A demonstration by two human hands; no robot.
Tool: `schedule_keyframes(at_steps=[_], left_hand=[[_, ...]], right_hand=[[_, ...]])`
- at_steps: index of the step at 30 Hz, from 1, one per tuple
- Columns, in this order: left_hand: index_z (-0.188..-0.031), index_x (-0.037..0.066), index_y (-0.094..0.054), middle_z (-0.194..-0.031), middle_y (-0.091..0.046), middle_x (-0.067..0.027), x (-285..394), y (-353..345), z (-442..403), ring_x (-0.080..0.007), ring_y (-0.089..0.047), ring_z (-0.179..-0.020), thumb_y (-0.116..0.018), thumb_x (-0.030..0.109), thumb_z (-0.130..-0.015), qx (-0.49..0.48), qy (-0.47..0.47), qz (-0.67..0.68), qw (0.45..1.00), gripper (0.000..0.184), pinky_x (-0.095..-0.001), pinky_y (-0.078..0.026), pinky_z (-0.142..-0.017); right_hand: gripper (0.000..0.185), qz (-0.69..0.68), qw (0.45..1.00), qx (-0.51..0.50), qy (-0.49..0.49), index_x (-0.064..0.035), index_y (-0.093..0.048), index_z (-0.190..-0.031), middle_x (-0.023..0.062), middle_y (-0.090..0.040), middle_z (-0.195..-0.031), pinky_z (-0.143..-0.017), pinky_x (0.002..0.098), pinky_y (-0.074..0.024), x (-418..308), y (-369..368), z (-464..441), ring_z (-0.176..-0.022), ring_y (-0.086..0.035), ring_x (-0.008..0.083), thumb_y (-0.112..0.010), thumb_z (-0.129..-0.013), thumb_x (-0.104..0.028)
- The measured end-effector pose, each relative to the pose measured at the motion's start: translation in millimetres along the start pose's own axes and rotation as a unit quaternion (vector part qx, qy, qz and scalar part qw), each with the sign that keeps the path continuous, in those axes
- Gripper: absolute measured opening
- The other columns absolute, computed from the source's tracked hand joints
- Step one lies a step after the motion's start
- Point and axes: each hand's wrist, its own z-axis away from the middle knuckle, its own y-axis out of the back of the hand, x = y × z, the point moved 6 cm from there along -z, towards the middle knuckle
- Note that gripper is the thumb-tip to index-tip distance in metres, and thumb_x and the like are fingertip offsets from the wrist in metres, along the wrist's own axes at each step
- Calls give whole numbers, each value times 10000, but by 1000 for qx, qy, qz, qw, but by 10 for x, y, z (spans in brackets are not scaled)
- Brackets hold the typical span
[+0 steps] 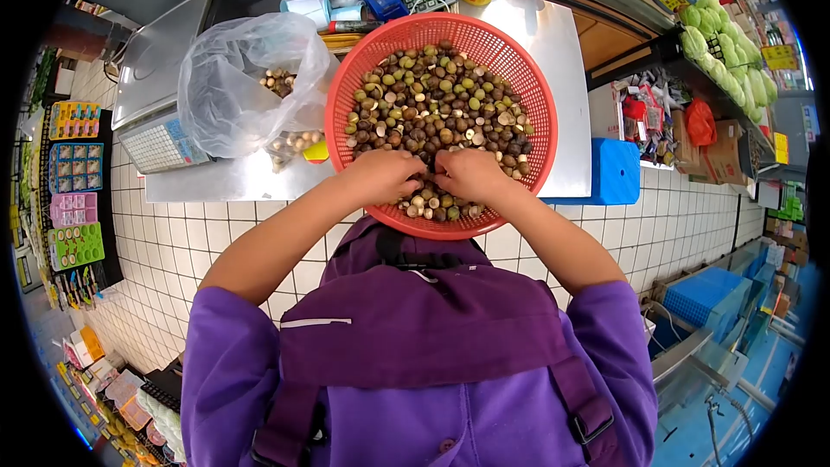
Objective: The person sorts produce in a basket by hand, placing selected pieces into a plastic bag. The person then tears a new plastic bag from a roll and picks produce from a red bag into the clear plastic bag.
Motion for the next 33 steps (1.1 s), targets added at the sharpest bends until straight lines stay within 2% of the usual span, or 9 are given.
schedule_keyframes(at_steps=[5,7,10,18,20,23,27,30,33], left_hand=[[-987,78,-502,-801,-582,-133,-49,107,-63,-297,-576,-766,-575,201,-729,-152,48,32,987,295,-411,-436,-655],[-957,71,-497,-790,-575,-134,22,169,-133,-293,-572,-753,-576,195,-725,-152,44,-3,987,275,-408,-431,-643],[-945,72,-518,-757,-577,-135,21,264,-116,-283,-574,-728,-577,208,-720,-125,54,7,991,269,-397,-435,-635],[-990,55,-581,-910,-584,-40,292,1240,777,-101,-532,-810,-553,108,-824,58,83,337,936,176,-219,-414,-724],[-993,44,-583,-936,-553,-26,121,1663,1040,-91,-507,-802,-551,66,-803,239,22,301,923,194,-196,-393,-720],[-992,67,-601,-1076,-546,-57,-258,1915,1203,-174,-516,-969,-556,32,-759,260,165,142,941,239,-255,-393,-816],[-1018,142,-624,-1320,-406,-94,-429,1952,1406,-348,-265,-1273,-595,68,-709,324,90,-144,931,319,-398,-256,-1010],[-1037,154,-624,-1331,-389,-91,-284,2141,1790,-345,-249,-1277,-624,105,-712,503,176,-268,803,328,-409,-259,-1007],[-1099,150,-594,-1313,-402,-92,-734,1782,1923,-287,-276,-1250,-622,112,-732,544,197,-115,808,371,-382,-299,-961]], right_hand=[[231,-71,997,-8,25,-38,-548,-831,86,-593,-707,-554,340,-451,71,113,99,-652,-584,238,-573,-733,-246],[113,-483,867,-84,-90,-55,-556,-834,-7,-564,-662,-549,263,-430,233,102,173,-621,-539,109,-546,-782,-155],[106,-500,863,-68,10,-52,-552,-871,-60,-529,-656,-533,204,-403,119,108,254,-617,-486,36,-520,-814,-136],[188,-30,995,22,96,-8,-510,-793,153,-591,-671,-551,410,-474,-279,-70,263,-642,-597,312,-490,-761,-192],[171,4,994,27,102,-9,-518,-777,146,-586,-630,-527,412,-470,-334,-35,221,-608,-594,317,-500,-733,-173],[175,66,992,-52,90,-21,-543,-778,143,-595,-632,-559,397,-477,-346,-37,125,-613,-600,297,-530,-686,-168],[170,-115,991,-66,31,-69,-555,-798,102,-597,-646,-634,364,-479,-352,681,25,-631,-597,261,-583,-679,-187],[122,-152,979,104,87,-77,-532,-808,73,-587,-693,-595,295,-461,-801,1496,-243,-626,-580,188,-578,-746,-171],[217,-96,941,238,221,-56,-521,-830,122,-589,-708,-601,367,-461,-1433,1871,-722,-660,-590,284,-579,-733,-240]])
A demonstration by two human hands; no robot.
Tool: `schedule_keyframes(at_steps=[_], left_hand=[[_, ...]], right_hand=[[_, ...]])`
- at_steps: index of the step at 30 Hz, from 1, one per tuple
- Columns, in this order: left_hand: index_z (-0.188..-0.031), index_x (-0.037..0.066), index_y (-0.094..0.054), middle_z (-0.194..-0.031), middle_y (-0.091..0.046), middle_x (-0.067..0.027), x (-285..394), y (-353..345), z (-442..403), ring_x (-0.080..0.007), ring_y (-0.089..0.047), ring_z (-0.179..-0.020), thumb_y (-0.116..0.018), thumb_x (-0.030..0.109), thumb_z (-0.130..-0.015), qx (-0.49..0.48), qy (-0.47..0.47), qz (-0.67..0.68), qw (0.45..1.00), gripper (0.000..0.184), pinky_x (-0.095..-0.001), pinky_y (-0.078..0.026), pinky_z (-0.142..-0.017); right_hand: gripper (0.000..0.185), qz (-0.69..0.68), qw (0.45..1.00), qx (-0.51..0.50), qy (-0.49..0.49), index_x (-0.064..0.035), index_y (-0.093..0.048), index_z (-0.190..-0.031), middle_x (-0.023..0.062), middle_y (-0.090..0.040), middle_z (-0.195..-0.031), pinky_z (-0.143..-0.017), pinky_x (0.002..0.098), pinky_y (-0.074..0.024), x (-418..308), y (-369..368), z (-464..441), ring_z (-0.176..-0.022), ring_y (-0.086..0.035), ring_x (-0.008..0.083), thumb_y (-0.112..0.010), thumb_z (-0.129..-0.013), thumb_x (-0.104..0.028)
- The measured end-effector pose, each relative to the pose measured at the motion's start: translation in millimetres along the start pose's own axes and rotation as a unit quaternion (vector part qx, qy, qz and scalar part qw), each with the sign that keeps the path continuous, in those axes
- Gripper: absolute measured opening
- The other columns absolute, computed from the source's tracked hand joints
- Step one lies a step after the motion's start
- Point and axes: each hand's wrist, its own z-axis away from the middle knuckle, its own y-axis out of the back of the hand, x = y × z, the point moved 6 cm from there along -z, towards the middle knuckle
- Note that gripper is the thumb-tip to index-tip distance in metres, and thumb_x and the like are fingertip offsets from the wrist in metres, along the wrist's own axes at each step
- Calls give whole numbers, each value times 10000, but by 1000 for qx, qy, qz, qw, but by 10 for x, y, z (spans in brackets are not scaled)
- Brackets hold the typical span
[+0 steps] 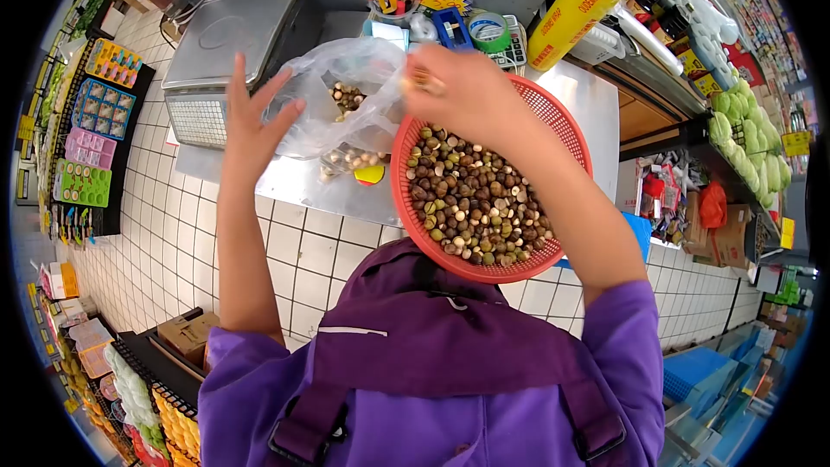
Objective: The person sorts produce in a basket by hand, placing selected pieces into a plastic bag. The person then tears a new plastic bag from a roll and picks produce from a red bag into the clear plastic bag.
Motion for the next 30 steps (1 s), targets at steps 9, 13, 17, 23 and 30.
schedule_keyframes(at_steps=[9,13,17,23,30], left_hand=[[-1205,41,-488,-842,-539,13,-57,-184,-157,-34,-378,-602,-495,24,-758,-3,234,417,878,447,-163,-330,-560],[-1153,28,-513,-844,-548,14,22,-43,-211,-30,-387,-625,-514,35,-779,7,198,359,912,375,-170,-337,-590],[-1014,68,-583,-903,-583,-54,770,260,-98,-183,-551,-795,-609,29,-715,242,-182,3,953,302,-302,-429,-714],[-958,112,-585,-875,-529,-42,1414,-1117,844,-244,-510,-837,-605,139,-734,-368,-299,186,860,226,-346,-425,-706],[-955,111,-572,-907,-495,-25,1420,-1776,1122,-229,-479,-859,-591,141,-723,-433,-299,162,835,235,-345,-423,-716]], right_hand=[[297,64,981,-176,56,-90,-579,-984,130,-600,-849,-695,370,-450,-46,-1079,-630,-818,-583,286,-560,-749,-271],[89,-115,980,157,39,-80,-552,-858,105,-555,-740,-629,384,-443,93,-293,319,-742,-553,283,-525,-785,-123],[113,-99,992,-23,-71,-78,-535,-856,95,-512,-757,-625,386,-448,493,-685,1415,-737,-549,279,-564,-754,-113],[164,-26,993,-64,-100,-78,-538,-868,94,-528,-808,-629,377,-460,831,-928,1782,-765,-559,284,-571,-708,-83],[117,-469,773,36,-426,-48,-556,-849,10,-554,-784,-545,234,-453,1418,-490,2259,-656,-559,113,-457,-787,-53]])
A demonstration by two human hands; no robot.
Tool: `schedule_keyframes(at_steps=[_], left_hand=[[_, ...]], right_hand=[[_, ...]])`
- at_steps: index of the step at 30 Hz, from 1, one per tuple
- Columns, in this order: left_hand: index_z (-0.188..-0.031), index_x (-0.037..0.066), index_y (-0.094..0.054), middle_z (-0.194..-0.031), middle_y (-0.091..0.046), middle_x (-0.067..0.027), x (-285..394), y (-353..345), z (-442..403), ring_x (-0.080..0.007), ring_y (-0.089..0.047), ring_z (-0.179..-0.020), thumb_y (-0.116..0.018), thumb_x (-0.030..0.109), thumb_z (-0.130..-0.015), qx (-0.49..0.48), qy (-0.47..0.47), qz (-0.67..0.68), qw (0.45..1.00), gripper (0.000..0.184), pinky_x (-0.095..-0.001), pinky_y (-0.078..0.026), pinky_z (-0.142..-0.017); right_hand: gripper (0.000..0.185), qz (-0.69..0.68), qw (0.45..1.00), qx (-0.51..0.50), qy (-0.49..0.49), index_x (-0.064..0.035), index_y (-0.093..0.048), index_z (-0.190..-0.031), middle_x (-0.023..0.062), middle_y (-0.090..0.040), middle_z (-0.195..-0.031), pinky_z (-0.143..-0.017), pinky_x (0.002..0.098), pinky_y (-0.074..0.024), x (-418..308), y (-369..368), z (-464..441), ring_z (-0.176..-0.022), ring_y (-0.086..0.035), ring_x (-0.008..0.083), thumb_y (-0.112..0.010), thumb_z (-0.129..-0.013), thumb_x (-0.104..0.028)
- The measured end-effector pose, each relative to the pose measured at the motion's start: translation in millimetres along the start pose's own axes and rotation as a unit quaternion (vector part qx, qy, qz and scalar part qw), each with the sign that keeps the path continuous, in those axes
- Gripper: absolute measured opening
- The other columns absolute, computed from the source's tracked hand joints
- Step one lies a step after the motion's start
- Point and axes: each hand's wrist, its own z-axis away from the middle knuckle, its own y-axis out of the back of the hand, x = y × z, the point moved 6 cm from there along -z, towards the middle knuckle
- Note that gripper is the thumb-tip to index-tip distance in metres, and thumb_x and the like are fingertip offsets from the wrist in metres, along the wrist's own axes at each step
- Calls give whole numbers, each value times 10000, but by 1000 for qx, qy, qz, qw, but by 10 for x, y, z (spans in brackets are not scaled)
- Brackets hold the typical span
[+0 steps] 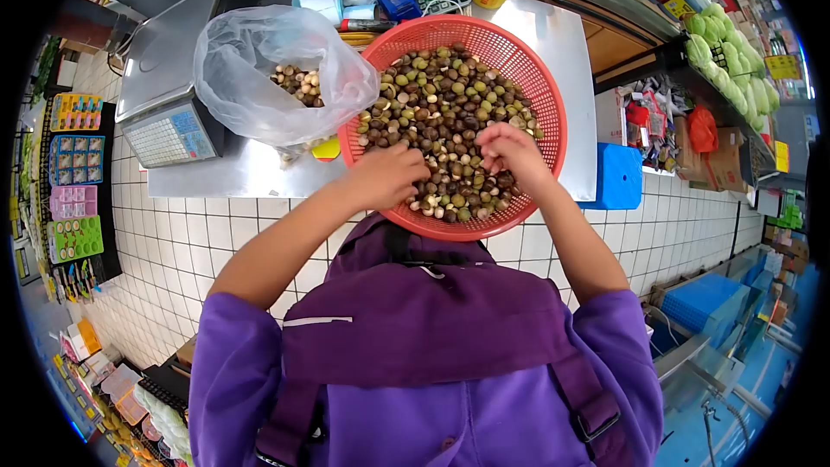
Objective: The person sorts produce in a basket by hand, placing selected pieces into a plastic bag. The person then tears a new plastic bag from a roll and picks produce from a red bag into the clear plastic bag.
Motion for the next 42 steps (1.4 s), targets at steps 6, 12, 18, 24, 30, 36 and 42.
schedule_keyframes(at_steps=[6,12,18,24,30,36,42], left_hand=[[-905,105,-574,-912,-492,-28,226,172,-74,-226,-478,-849,-592,116,-706,22,-31,-14,999,200,-348,-418,-728],[-881,87,-563,-943,-475,-57,121,-192,-160,-249,-501,-887,-594,124,-719,-91,17,24,995,169,-360,-434,-754],[-840,80,-558,-922,-473,-65,70,-103,-134,-252,-513,-863,-603,157,-712,-110,37,-47,992,157,-370,-438,-731],[-838,63,-552,-974,-502,-49,63,-62,-137,-218,-528,-853,-575,148,-742,-53,2,-19,998,130,-332,-453,-725],[-892,69,-504,-962,-535,-59,-130,186,-76,-139,-545,-794,-530,51,-778,45,229,770,593,118,-250,-467,-696],[-942,74,-604,-876,-518,-52,-57,-73,-308,-184,-529,-846,-543,80,-750,-36,95,181,978,202,-322,-445,-726],[-944,72,-597,-865,-506,-69,-12,-229,-517,-233,-517,-853,-553,79,-692,-77,8,-110,991,256,-361,-451,-720]], right_hand=[[158,272,950,-53,144,-72,-581,-810,14,-580,-776,-635,291,-472,-132,-132,133,-748,-572,163,-550,-823,-226],[154,668,712,-37,213,-45,-577,-805,98,-579,-824,-653,363,-478,28,-573,49,-796,-588,257,-569,-668,-114],[104,659,722,-80,192,-36,-539,-792,90,-579,-824,-563,329,-470,-56,-594,-14,-702,-581,213,-542,-698,-81],[99,-30,996,-79,7,-55,-513,-852,44,-563,-814,-479,216,-408,-173,138,22,-569,-492,95,-521,-761,-92],[154,650,727,21,222,-45,-557,-811,84,-585,-817,-618,361,-478,-79,-368,-81,-727,-591,255,-568,-718,-168],[107,560,819,-42,115,-48,-549,-792,68,-596,-725,-545,301,-465,-235,-263,-84,-641,-574,201,-532,-750,-144],[114,-193,980,-38,12,-83,-589,-806,-1,-577,-728,-458,171,-351,-440,13,192,-564,-482,37,-525,-828,-175]])
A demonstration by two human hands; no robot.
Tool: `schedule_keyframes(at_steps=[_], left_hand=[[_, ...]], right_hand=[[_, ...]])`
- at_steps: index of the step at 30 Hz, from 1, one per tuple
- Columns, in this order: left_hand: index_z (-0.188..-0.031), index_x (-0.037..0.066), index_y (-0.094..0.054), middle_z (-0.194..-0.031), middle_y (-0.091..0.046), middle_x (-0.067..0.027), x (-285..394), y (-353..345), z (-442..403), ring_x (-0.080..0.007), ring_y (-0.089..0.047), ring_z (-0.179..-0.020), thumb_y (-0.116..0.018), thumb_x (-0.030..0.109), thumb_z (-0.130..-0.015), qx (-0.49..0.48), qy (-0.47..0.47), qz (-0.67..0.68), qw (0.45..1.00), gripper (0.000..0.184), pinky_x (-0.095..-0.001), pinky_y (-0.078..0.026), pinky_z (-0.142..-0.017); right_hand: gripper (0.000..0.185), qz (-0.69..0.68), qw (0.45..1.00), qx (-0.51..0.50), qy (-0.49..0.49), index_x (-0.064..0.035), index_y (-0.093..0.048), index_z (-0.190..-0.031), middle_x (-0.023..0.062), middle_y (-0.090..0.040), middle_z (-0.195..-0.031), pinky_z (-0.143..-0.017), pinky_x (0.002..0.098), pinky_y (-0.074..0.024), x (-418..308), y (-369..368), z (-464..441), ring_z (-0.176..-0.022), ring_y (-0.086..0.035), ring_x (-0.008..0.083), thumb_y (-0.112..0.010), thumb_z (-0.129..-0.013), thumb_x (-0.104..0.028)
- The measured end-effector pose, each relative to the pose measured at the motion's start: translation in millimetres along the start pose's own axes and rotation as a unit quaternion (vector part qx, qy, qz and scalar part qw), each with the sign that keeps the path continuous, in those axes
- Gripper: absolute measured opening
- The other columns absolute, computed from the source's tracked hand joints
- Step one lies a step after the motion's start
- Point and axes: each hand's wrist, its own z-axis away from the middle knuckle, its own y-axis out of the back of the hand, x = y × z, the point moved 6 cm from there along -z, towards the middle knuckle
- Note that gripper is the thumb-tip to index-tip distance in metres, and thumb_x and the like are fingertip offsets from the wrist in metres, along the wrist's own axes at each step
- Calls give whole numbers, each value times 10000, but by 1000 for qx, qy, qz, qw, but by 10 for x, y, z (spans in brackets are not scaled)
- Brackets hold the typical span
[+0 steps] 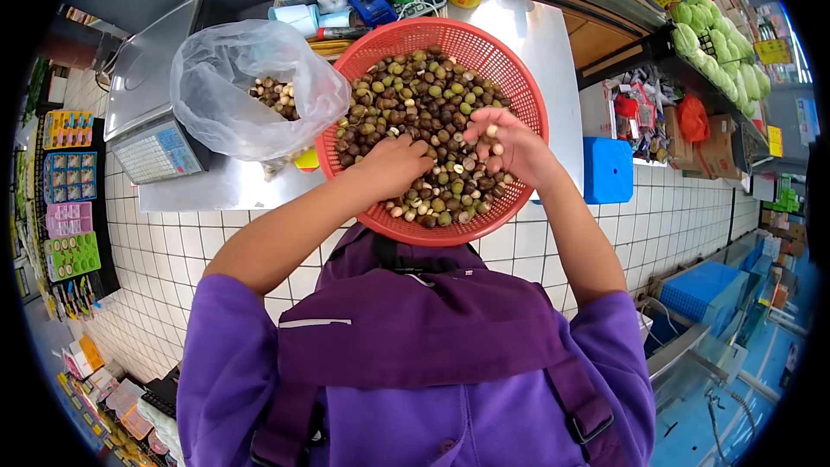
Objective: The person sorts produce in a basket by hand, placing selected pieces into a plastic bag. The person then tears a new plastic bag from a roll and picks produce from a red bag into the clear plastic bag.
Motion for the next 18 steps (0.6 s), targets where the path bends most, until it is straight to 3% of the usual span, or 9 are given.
schedule_keyframes(at_steps=[5,7,9,11,13,14,15,16,18], left_hand=[[-890,63,-568,-836,-557,-61,-59,0,-100,-213,-533,-717,-571,80,-696,17,16,24,999,196,-336,-453,-642],[-864,62,-540,-833,-564,-59,-212,53,-23,-179,-517,-673,-555,84,-712,-3,100,207,973,154,-305,-441,-606],[-814,76,-467,-818,-567,-48,-346,80,121,-72,-461,-600,-519,82,-750,-27,224,564,794,83,-207,-382,-530],[-828,90,-459,-802,-563,-37,-270,236,271,-47,-457,-605,-548,85,-740,5,210,759,616,125,-179,-364,-525],[-829,84,-488,-812,-569,-13,-235,243,363,-35,-451,-608,-588,106,-747,12,199,788,583,131,-176,-357,-523],[-833,83,-509,-821,-573,-4,-198,192,400,-33,-449,-607,-596,127,-757,-29,201,738,643,124,-173,-355,-526],[-838,83,-530,-831,-576,5,-170,126,431,-31,-448,-607,-605,147,-768,-69,202,684,698,121,-170,-354,-529],[-860,90,-567,-822,-574,28,-127,25,431,-39,-473,-631,-604,187,-795,-104,202,654,721,122,-188,-382,-548],[-840,73,-591,-823,-564,-17,-91,-183,349,-156,-546,-705,-589,178,-783,-50,79,486,869,119,-304,-445,-613]], right_hand=[[144,388,921,12,-29,-80,-594,-825,30,-599,-695,-511,234,-440,190,166,-264,-625,-565,119,-536,-815,-211],[174,792,601,-47,96,-64,-588,-851,90,-609,-694,-553,323,-471,326,0,-216,-674,-603,225,-545,-782,-217],[239,797,600,-65,40,-38,-559,-882,139,-606,-717,-589,393,-472,407,-88,-153,-713,-607,286,-556,-751,-237],[264,830,553,-62,51,-25,-521,-902,145,-603,-702,-596,402,-472,482,-129,-169,-713,-610,290,-558,-746,-235],[202,792,601,-53,87,-37,-501,-887,112,-604,-702,-526,337,-459,439,25,-198,-623,-593,222,-540,-757,-186],[180,574,817,-52,1,-54,-502,-896,78,-598,-712,-495,290,-430,405,134,-194,-580,-551,165,-527,-768,-178],[160,299,949,-47,-88,-71,-503,-905,43,-592,-722,-464,243,-401,417,182,-168,-538,-510,108,-515,-779,-169],[118,162,980,-83,-81,-83,-520,-891,-4,-570,-745,-455,184,-344,377,106,-89,-523,-419,39,-503,-804,-161],[106,184,970,-132,-92,-81,-536,-872,-1,-575,-739,-456,185,-343,403,-9,-39,-527,-425,41,-517,-806,-161]])
